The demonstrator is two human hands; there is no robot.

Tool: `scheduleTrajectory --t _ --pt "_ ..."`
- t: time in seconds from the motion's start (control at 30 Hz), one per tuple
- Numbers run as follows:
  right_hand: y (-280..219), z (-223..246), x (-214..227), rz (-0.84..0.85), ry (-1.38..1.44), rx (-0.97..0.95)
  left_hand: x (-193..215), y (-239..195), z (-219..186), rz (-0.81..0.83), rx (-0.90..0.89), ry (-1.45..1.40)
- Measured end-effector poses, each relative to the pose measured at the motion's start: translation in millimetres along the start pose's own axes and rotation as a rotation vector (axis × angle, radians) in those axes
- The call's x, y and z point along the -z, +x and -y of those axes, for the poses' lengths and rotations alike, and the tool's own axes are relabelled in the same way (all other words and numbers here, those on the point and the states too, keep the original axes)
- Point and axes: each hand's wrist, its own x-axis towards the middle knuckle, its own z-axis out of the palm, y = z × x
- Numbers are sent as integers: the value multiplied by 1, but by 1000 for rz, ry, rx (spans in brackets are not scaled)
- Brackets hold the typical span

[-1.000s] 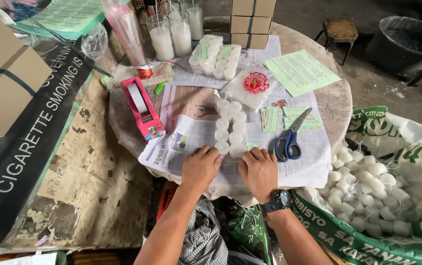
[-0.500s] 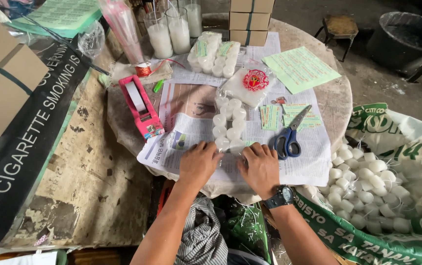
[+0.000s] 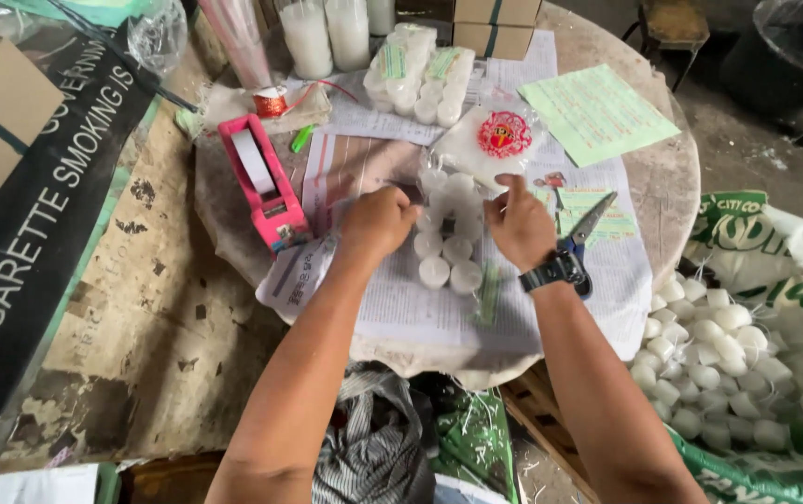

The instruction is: The person is packaging small white tealight candles by picking them up individually and arranging them inside a clear plastic bag.

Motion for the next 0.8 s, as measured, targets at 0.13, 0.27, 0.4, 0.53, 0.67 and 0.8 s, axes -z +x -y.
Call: scheduleTrajectory --t 0.13,0.27,0.4,0.53,0.67,0.8 --pt "6 -3 -16 96 154 95 -10 14 -7 140 -22 -37" --pt "9 -1 -9 200 205 9 -11 25 5 93 -3 -101" --pt "12 16 -2 236 73 65 -19 34 0 80 -36 -84" --pt "24 13 1 279 55 72 8 26 -10 123 -34 -91" --pt "38 9 -17 309 116 -27 6 28 -10 142 -51 -75" --pt "43 14 -19 343 159 74 12 27 -6 135 -157 -30"
